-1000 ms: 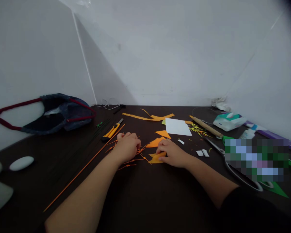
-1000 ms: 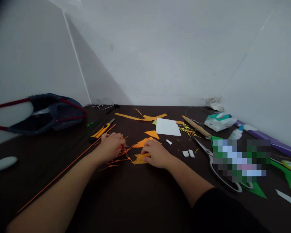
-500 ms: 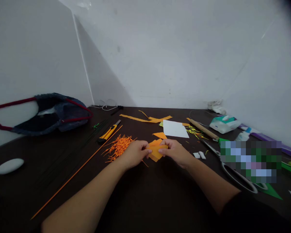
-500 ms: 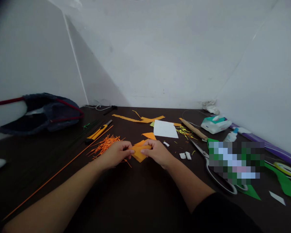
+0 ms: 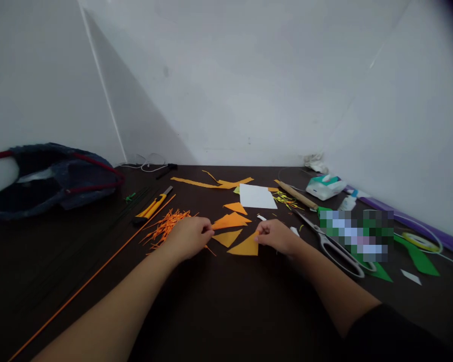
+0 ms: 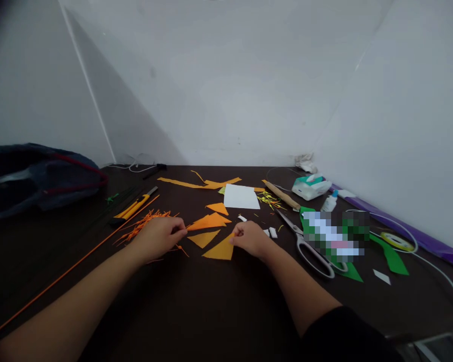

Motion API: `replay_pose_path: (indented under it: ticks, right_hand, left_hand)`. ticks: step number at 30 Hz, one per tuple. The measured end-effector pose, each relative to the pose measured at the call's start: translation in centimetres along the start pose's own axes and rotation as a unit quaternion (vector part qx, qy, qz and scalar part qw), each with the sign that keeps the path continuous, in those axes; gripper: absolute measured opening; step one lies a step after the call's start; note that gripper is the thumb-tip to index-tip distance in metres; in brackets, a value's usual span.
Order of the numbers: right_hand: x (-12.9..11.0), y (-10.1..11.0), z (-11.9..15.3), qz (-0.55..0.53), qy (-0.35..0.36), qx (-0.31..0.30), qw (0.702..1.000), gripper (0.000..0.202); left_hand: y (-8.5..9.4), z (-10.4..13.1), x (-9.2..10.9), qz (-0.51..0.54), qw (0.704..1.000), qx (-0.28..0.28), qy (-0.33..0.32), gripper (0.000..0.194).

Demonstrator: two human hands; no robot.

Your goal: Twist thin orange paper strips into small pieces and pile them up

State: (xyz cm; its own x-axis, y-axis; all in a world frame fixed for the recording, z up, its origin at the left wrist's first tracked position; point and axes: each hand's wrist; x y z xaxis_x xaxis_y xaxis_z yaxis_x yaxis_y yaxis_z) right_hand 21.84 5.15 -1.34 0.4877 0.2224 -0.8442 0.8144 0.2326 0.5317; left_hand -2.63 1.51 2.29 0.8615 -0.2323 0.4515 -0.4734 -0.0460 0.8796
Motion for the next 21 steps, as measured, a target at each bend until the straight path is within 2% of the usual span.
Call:
replay_pose_path:
  ticks: [1, 3, 6, 8, 11, 14, 18, 21]
  right_hand:
    - [0.3, 0.3, 0.2, 0.028, 0.007, 0.009, 1.0, 0.01]
    - [0.6, 1.0, 0.5, 0.074, 0.027, 0.045, 0.996, 0.011]
    - [0.6, 3.0, 0.3, 0.13, 0.044, 0.15, 0.979, 0.012]
    - [0.6, 4.7, -0.2, 0.179, 0.045, 0.193, 0.964, 0.013]
    - [0.9, 7.0, -1.6, 0.26, 0.053, 0.134, 0.955, 0.016]
    - [1.3, 7.8, -3.2, 0.339, 0.072, 0.071, 0.935, 0.019]
    - [1.8, 5.9, -5.0, 0.369, 0.082, 0.047, 0.924, 0.015]
    - [2.0, 4.0, -5.7, 0.384, 0.081, 0.054, 0.918, 0.018]
  left_hand:
    - [0.1, 0.0, 0.1, -0.033, 0.999, 0.027, -0.022, 0.017]
    - [0.0, 0.1, 0.6, -0.062, 0.993, 0.042, -0.088, 0.016]
    - [-0.6, 0.8, 2.0, -0.07, 0.977, 0.008, -0.199, 0.016]
    - [-1.1, 1.4, 2.8, -0.077, 0.966, -0.024, -0.246, 0.019]
    - [-1.9, 1.9, 3.5, -0.099, 0.953, -0.048, -0.281, 0.027]
    - [-2.1, 2.0, 3.6, -0.123, 0.946, -0.066, -0.292, 0.031]
    - [-1.8, 1.8, 3.7, -0.124, 0.946, -0.075, -0.289, 0.028]
    - [-1.5, 1.7, 3.7, -0.118, 0.95, -0.073, -0.28, 0.017]
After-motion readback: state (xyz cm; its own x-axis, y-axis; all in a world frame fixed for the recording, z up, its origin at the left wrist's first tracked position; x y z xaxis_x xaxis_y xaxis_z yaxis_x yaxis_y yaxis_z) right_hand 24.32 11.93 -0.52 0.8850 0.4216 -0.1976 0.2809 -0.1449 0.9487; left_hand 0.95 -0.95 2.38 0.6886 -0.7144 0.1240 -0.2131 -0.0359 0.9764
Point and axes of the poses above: each hand's wrist, its own z-axis away from the middle knuckle, its own y-axis out of the back of the hand, x = y × z, and after that the axes turned 3 degrees about x, right-handed
